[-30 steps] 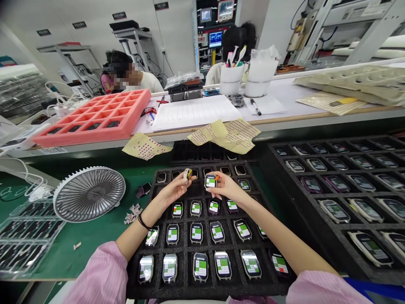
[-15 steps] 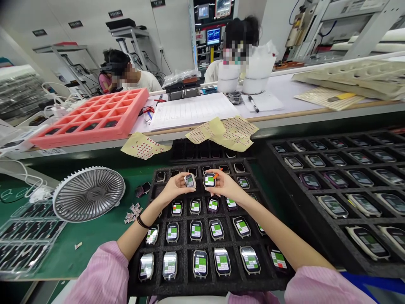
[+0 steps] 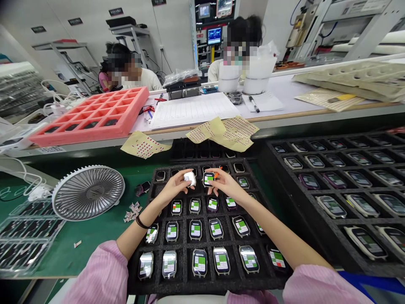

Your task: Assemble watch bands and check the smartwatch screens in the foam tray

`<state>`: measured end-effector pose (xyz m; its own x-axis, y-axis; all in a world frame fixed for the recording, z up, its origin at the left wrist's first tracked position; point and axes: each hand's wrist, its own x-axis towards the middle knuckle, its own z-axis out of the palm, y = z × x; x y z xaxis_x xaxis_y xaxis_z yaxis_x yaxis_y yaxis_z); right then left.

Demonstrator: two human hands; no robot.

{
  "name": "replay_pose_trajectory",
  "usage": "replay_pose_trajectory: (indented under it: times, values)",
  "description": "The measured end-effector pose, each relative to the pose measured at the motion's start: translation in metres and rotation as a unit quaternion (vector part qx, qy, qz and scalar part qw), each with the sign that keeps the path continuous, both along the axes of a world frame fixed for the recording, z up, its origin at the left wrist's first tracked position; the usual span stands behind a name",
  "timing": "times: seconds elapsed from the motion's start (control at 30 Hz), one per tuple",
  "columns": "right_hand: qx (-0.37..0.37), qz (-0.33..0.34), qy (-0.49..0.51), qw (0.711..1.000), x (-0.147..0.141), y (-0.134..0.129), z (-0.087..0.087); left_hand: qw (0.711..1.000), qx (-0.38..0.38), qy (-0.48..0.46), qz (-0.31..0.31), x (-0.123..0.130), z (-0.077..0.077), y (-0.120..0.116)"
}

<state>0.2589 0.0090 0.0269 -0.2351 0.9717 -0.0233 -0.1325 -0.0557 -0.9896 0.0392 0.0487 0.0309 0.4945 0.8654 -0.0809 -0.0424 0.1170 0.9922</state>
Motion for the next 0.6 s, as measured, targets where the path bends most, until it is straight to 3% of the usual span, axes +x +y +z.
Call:
replay_pose_trajectory:
  times: [0.17,0.4,0.6]
  values:
    - [-0.012,-0.021,-0.016,1.000,-0.001,-0.002,0.006,0.999,0.027,0.028,0.030,0.000,0.001,-0.002]
    - [-0.007,0.031,0.012,0.999,0.002,-0.003,0.007,0.997,0.057,0.038,0.025,0.002,0.007,-0.007]
    - [0.001,0.033,-0.007,0.999,0.002,-0.004,0.005,0.996,0.072,0.051,0.030,0.002,0.011,-0.010]
